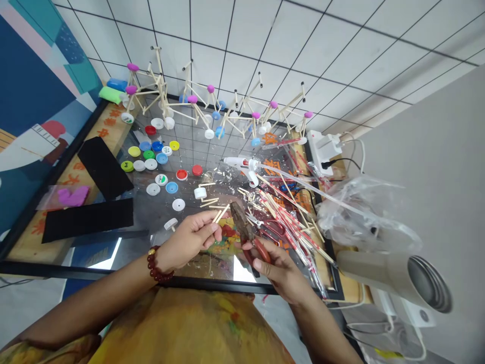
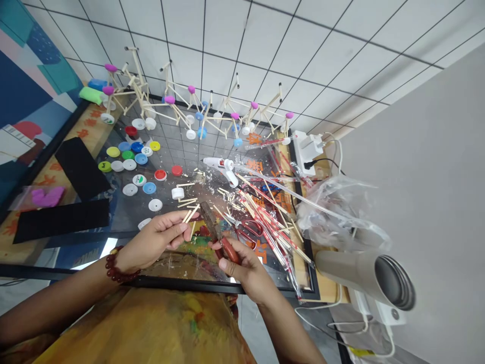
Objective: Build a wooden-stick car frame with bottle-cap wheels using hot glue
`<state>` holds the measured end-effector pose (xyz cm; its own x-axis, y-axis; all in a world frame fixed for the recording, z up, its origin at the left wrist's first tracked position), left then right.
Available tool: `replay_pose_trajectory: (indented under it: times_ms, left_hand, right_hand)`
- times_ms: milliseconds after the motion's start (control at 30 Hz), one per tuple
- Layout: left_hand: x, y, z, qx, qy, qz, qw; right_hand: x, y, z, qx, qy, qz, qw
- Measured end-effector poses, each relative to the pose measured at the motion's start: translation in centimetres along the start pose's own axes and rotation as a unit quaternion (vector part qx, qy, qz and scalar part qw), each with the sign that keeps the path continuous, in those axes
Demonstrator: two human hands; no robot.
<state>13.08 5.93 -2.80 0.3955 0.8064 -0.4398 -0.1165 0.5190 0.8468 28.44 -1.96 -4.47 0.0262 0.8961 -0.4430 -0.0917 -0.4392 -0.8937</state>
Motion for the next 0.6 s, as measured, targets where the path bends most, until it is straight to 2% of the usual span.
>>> replay_pose_trajectory:
  times_ms: [200,300,400,600]
  left_hand:
    - [-0.2,-0.3,0.1,-0.060,0.002,-0.033,0.998]
    - [-0.1,-0.9,0.4,-0.134,-0.004,-0.090,0.987]
    - [0.2,-1.3,0.4,-0.229,0.012,-0.130,0.965]
    - [0.8,-1.2,0.5,-0.290,0.047,-0.108,0.950]
  right_hand:
    - [-0.5,-0.3,-0.1,-0.013,-0.007,0.000,1.000]
    - [-0.5,-0.2,0.2,0.011,-0.006,0.005,1.000]
    - [-0.1,-0.3,0.5,0.032,0.032,-0.012,0.999]
    - [1.0,-0.7,2.1,0.080,0.113,-0.075,0.988]
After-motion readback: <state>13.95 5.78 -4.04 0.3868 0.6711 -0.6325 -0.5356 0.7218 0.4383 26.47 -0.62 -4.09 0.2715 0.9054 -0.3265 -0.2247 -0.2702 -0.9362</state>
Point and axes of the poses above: each hand's wrist, its own x-axis towards the middle knuckle, its own z-axis out of the palm, y = z × x, the point moved 10 cm from there along x, towards the middle knuckle, and after that the axes turned 9 degrees about y, right-handed, at the moved point
